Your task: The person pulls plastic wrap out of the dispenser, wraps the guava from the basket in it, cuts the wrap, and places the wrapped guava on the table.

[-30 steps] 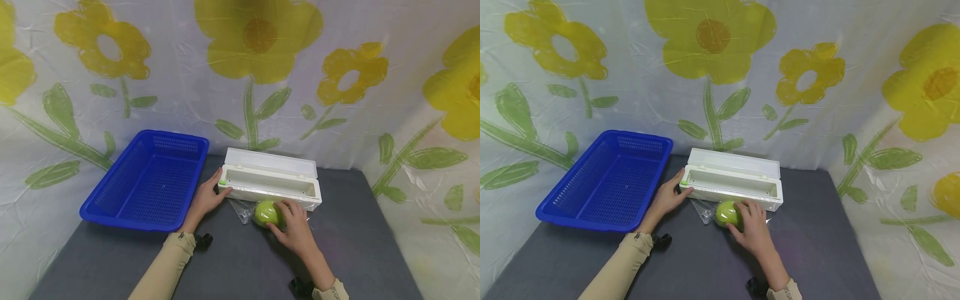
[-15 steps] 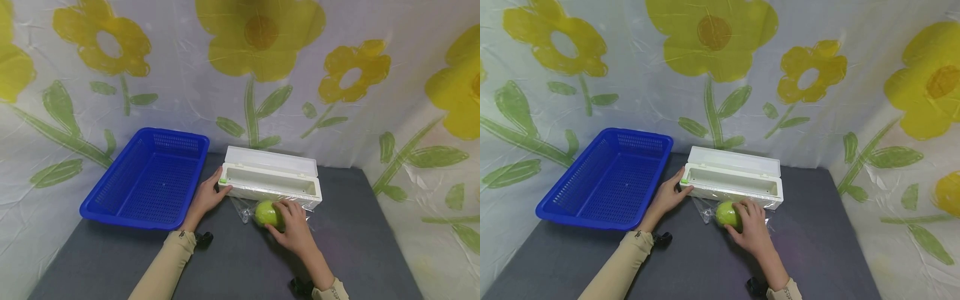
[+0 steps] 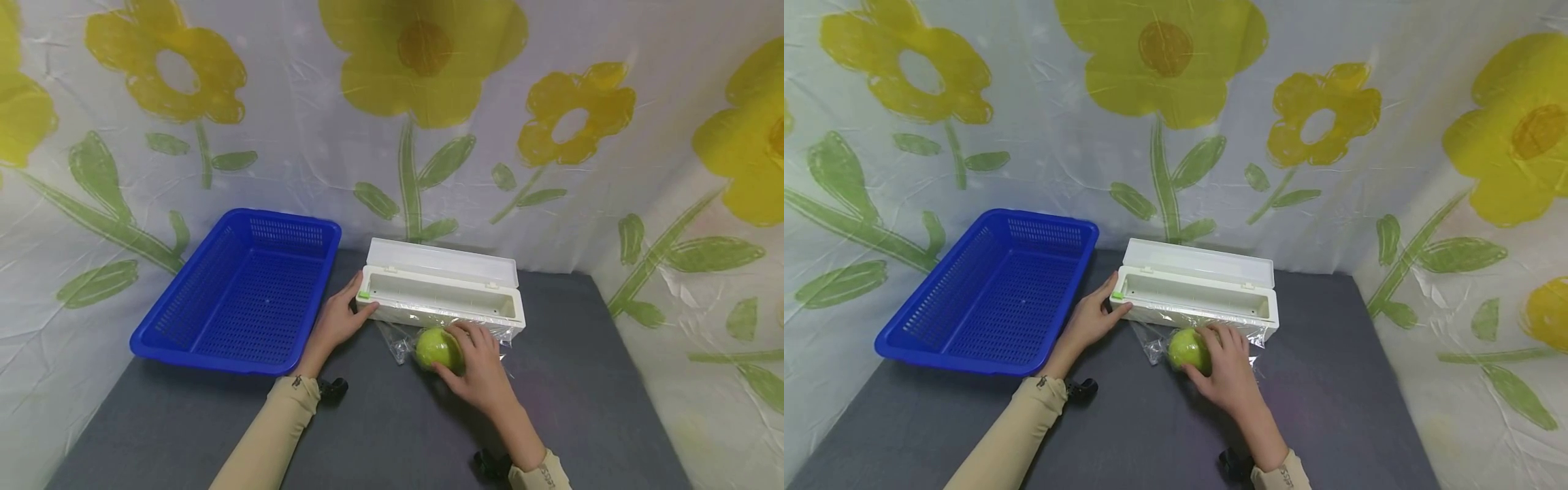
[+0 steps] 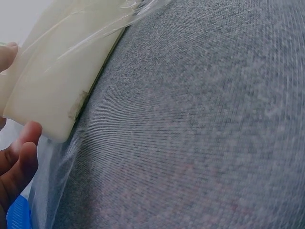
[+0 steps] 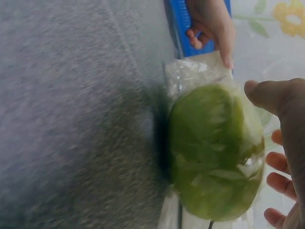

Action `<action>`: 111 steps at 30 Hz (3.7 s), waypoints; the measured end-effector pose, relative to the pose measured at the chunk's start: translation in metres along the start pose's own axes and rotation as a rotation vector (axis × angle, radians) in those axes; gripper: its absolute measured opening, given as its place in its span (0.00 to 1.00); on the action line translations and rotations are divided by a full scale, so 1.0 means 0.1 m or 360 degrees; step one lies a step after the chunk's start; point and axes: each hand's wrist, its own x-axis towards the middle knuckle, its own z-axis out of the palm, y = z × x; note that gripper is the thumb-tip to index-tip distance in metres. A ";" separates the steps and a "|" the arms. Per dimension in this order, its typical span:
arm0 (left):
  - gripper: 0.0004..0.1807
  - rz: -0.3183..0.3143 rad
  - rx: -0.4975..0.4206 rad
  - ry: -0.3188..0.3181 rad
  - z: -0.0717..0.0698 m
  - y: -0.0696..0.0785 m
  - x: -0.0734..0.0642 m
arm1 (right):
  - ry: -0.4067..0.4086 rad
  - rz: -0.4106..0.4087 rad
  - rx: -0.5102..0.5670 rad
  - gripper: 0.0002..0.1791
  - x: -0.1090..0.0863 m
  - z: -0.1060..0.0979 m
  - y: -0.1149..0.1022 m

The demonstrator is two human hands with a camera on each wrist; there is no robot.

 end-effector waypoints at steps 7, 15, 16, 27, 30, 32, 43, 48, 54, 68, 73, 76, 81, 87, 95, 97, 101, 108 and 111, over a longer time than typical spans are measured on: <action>0.46 -0.0019 -0.0007 -0.0003 -0.01 0.01 0.00 | 0.0045 0.0016 0.0033 0.33 0.23 0.00 -0.10; 0.46 -0.0022 -0.0019 -0.0012 0.01 0.00 0.01 | 0.0000 0.0052 0.0036 0.26 0.59 0.07 -0.30; 0.46 -0.0026 -0.0020 -0.0013 0.01 0.00 0.01 | -0.0009 0.0049 0.0042 0.26 0.64 0.09 -0.33; 0.47 -0.0058 -0.0042 -0.0035 0.00 0.04 0.01 | -0.0134 -0.0009 0.0121 0.19 1.06 0.40 -0.51; 0.48 -0.0062 -0.0054 -0.0041 0.00 0.04 0.03 | -0.0151 -0.0002 0.0110 0.18 1.15 0.46 -0.53; 0.48 -0.0068 -0.0052 -0.0037 0.01 0.03 0.03 | -0.0181 0.0013 0.0085 0.18 1.21 0.50 -0.54; 0.43 -0.0146 -0.0094 -0.0045 -0.02 0.01 0.00 | -0.0394 0.0077 -0.0036 0.16 1.45 0.73 -0.60; 0.41 -0.0122 -0.0110 -0.0019 -0.02 0.00 0.01 | -0.0442 0.0078 -0.0050 0.12 1.52 0.78 -0.65; 0.41 -0.0136 -0.0141 0.0002 0.00 -0.02 0.01 | -0.0448 0.0020 -0.0066 0.05 1.57 0.80 -0.69; 0.40 -0.0146 -0.0186 -0.0009 -0.01 0.00 0.00 | -0.0636 0.0133 -0.0077 0.05 1.66 0.79 -0.72; 0.41 -0.0179 -0.0167 -0.0020 0.00 -0.02 0.00 | -0.0672 0.0152 -0.0071 0.05 1.68 0.80 -0.72; 0.41 -0.0180 -0.0172 -0.0021 -0.01 -0.02 0.00 | -0.0696 0.0184 -0.0057 0.05 1.68 0.80 -0.72; 0.41 -0.0181 -0.0212 -0.0018 -0.01 0.00 -0.01 | -0.0734 0.0271 -0.0045 0.06 1.70 0.78 -0.74; 0.42 -0.0187 -0.0211 -0.0041 -0.02 0.01 0.00 | -0.0763 0.0327 -0.0096 0.05 1.71 0.74 -0.77; 0.42 -0.0232 -0.0218 -0.0039 0.00 0.00 -0.02 | -0.0795 0.0277 -0.0105 0.04 1.69 0.70 -0.78; 0.42 -0.0225 -0.0223 -0.0032 0.00 -0.01 -0.02 | -0.0802 0.0272 -0.0114 0.06 1.69 0.70 -0.77; 0.41 -0.0212 -0.0248 -0.0019 0.01 -0.03 -0.03 | -0.0818 0.0271 -0.0107 0.06 1.68 0.71 -0.76; 0.40 -0.0170 -0.0277 -0.0015 0.01 -0.03 -0.04 | -0.0817 0.0230 -0.0091 0.08 1.66 0.73 -0.69; 0.41 -0.0164 -0.0290 -0.0023 0.01 -0.03 -0.04 | -0.0818 0.0245 -0.0049 0.11 1.65 0.73 -0.66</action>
